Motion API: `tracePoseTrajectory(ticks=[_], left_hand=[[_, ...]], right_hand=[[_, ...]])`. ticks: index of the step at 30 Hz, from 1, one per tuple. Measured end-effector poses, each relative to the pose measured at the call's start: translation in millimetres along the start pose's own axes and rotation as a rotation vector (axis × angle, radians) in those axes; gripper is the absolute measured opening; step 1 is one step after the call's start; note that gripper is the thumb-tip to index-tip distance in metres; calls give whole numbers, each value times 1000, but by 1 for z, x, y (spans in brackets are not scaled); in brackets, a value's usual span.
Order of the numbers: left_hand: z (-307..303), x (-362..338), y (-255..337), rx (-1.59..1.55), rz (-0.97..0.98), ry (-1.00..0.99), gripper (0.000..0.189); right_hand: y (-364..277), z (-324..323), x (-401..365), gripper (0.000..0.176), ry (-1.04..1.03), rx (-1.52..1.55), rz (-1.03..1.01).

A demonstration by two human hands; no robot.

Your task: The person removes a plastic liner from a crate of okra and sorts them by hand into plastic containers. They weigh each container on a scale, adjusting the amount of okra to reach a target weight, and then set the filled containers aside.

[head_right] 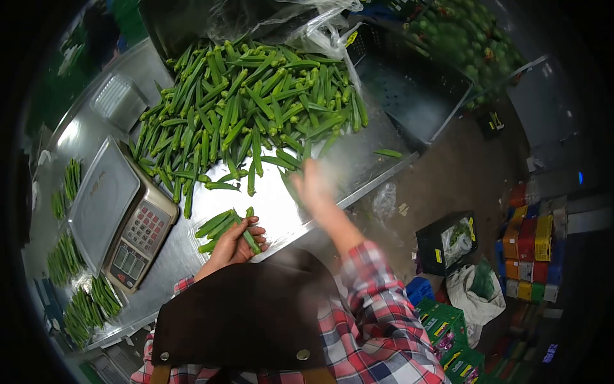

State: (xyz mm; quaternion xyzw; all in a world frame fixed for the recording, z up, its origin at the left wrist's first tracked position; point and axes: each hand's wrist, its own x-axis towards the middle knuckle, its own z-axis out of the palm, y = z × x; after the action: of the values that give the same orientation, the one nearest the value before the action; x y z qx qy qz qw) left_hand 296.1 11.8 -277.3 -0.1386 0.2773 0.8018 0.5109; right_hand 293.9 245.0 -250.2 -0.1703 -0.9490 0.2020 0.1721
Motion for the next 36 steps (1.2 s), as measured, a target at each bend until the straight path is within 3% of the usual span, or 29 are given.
tracePoseTrajectory(ticks=[3, 6, 9, 11, 14, 16, 19, 21, 23, 25, 29, 30, 33, 34, 36], left_hand=[[4, 5, 4, -50, 25, 8, 23], [11, 8, 7, -24, 60, 22, 28], [31, 12, 5, -56, 90, 85, 33], [38, 16, 5, -96, 104, 93, 36], [23, 23, 3, -63, 126, 97, 40], [19, 20, 10, -41, 175, 84, 41], [23, -4, 37, 159, 243, 126, 38], [24, -24, 58, 463, 361, 214, 33], [11, -41, 72, 1015, 468, 365, 30], [-5, -44, 70, 1212, 488, 445, 32], [-24, -37, 45, 1796, 664, 543, 39], [-16, -37, 42, 1840, 579, 580, 45], [-10, -47, 37, 1824, 602, 494, 49], [-11, -52, 40, 1776, 624, 461, 47], [-34, -59, 44, 1627, 756, 583, 42]], right_hand=[[29, 18, 28, 23, -81, -146, -62], [38, 21, 32, 24, -250, -29, -11], [26, 1, 5, 22, -390, 390, 124], [7, -13, -25, 24, -588, 569, 95], [22, -17, -29, 23, -476, 434, 118], [59, -12, -14, 27, -192, 101, 116], [79, -16, -1, 27, -196, -143, 112], [94, -6, -2, 26, -256, -207, 124], [75, -26, 0, 24, -209, -133, 167], [67, -37, -10, 25, -107, 1, 160], [48, -12, -31, 24, -140, 230, 94], [42, -10, -29, 25, -122, 298, 89], [22, -15, -23, 25, -153, 372, 97], [20, -9, -23, 24, -136, 388, -37], [-8, -7, -26, 23, -263, 350, -239]])
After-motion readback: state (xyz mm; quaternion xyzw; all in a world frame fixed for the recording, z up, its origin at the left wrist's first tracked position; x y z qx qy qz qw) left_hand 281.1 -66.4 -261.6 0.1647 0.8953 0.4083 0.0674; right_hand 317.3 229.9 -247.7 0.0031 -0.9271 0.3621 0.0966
